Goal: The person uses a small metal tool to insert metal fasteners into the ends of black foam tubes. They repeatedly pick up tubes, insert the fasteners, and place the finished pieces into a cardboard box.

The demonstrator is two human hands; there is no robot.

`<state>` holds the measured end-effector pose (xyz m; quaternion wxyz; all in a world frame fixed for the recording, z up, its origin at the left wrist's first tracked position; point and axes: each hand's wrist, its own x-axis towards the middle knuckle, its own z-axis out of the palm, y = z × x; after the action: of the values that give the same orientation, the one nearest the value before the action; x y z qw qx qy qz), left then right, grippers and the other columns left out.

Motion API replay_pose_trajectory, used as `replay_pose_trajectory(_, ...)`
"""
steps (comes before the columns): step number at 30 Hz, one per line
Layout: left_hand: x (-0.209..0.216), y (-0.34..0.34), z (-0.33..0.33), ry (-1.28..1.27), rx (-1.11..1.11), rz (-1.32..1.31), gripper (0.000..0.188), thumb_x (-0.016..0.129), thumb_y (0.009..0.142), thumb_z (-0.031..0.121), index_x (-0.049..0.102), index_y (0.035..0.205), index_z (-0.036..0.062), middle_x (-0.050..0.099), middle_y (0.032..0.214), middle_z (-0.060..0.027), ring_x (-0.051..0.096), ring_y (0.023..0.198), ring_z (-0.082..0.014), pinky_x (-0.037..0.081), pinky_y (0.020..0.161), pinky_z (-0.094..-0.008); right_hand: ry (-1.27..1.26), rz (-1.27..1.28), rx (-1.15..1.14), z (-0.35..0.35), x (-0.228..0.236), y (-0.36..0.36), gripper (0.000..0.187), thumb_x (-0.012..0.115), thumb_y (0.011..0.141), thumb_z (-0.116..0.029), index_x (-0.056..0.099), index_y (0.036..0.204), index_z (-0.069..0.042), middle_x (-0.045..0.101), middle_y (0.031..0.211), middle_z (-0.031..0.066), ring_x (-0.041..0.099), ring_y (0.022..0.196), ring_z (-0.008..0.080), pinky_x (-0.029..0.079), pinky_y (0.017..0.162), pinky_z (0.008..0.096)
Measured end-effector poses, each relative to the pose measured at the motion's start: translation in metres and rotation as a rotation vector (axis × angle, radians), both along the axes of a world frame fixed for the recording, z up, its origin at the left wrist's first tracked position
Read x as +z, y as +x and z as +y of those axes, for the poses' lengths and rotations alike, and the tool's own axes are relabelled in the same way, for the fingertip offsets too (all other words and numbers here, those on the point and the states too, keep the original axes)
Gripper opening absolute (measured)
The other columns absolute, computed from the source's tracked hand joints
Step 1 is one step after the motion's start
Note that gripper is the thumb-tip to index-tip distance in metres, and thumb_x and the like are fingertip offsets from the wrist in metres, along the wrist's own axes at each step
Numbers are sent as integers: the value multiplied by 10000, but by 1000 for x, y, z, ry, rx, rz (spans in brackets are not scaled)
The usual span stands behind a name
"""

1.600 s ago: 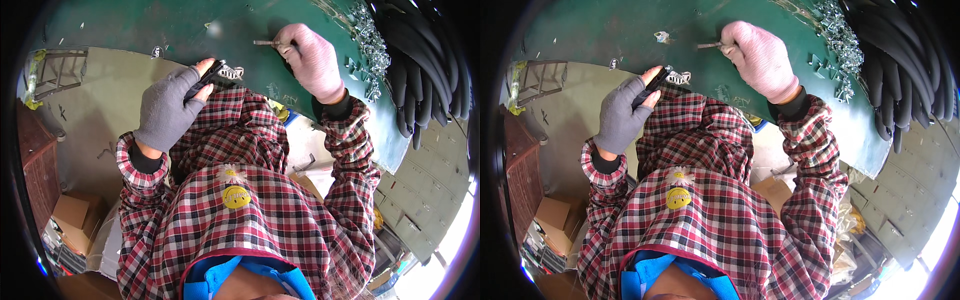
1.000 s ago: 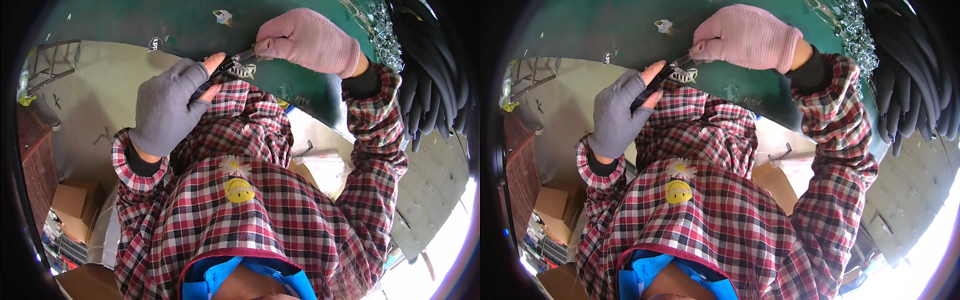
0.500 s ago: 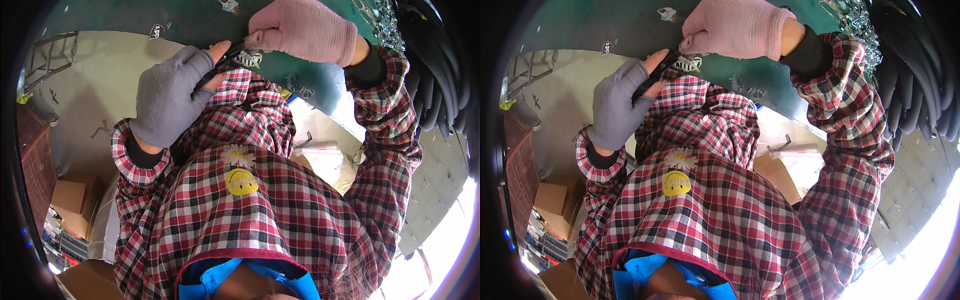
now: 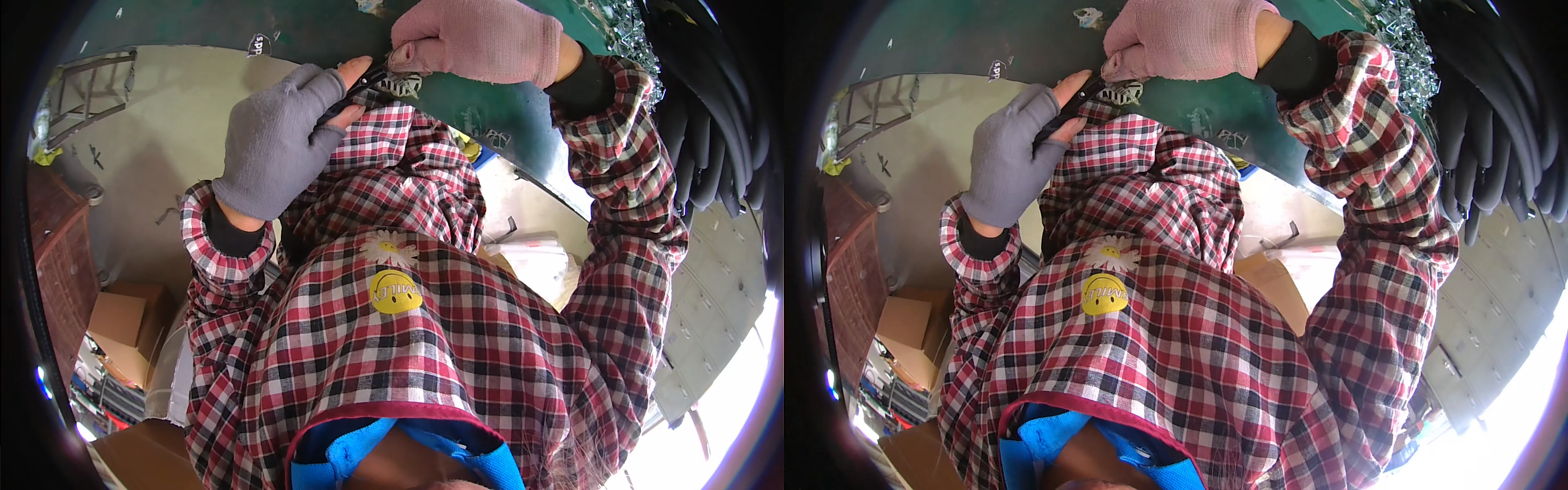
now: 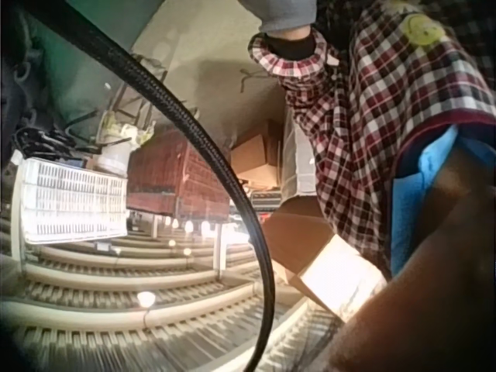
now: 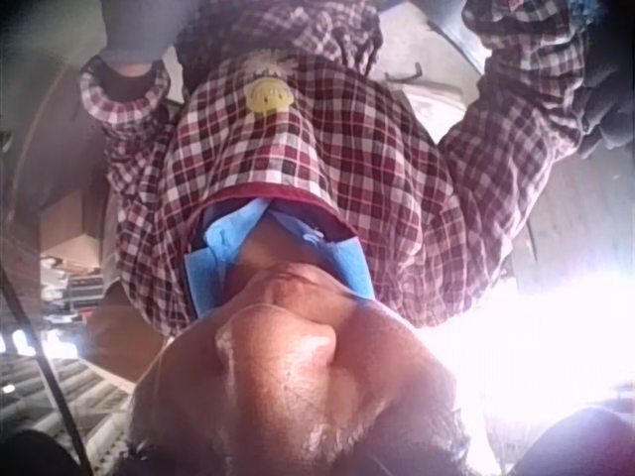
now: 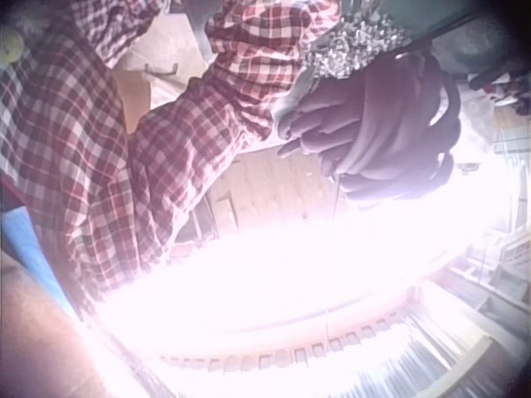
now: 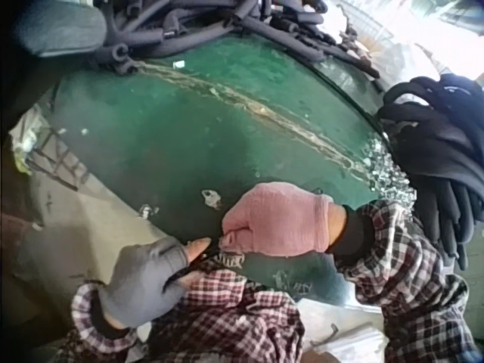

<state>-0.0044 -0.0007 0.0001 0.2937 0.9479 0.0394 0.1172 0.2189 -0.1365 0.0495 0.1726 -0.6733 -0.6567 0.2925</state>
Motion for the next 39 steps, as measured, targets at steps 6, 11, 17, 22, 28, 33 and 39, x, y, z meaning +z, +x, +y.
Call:
replay_pose_trajectory(6,-3,3,1,-16,12,0,471,740,894,219,649,1356,199,642,879,-77,644,700,-283,507,605,-382,30,27,18,-1,-3,8,228,703,921,-304,742,895,-81,678,772,146,666,740,327,508,656,423)
replay_pose_trajectory(11,0,-3,10,-37,-41,-66,505,751,876,155,641,1369,144,569,840,-110,592,673,-281,480,628,-372,-80,152,6,3,6,8,262,697,957,-328,750,924,-73,691,767,130,669,699,250,504,653,397)
replay_pose_trajectory(17,5,-39,35,-65,-60,-60,466,699,928,155,628,1386,99,653,899,-55,561,679,-190,475,644,-333,-308,-11,194,-4,-28,47,361,616,1004,-355,725,978,-12,710,813,162,680,749,272,522,697,388)
replay_pose_trajectory(22,44,-125,95,-595,468,36,657,650,935,166,431,1544,54,623,999,-45,495,703,-69,396,640,-203,41,-446,-437,-38,-28,53,193,663,875,-240,720,869,-55,706,804,117,677,773,346,537,707,437)
replay_pose_trajectory(28,54,-250,150,-711,600,-238,826,707,919,425,354,1564,51,514,936,-79,473,669,-108,370,575,-229,469,190,-488,-37,-78,-34,263,703,964,-191,697,1183,-47,708,991,96,687,877,208,566,803,327)
replay_pose_trajectory(33,36,-288,177,-1396,-82,-650,612,642,953,183,431,1522,105,513,926,-109,496,575,-142,467,547,-240,135,1009,-462,-24,-194,-126,1022,811,794,-577,371,1498,19,486,1484,258,527,1349,343,470,1086,441)
replay_pose_trajectory(39,-161,-285,174,-560,1024,103,664,674,977,324,439,1490,-27,580,1325,-105,572,1125,-176,467,1002,-324,197,1958,-127,-6,-139,-164,602,859,838,-261,555,1314,-52,671,1080,80,617,1117,233,455,1052,441)
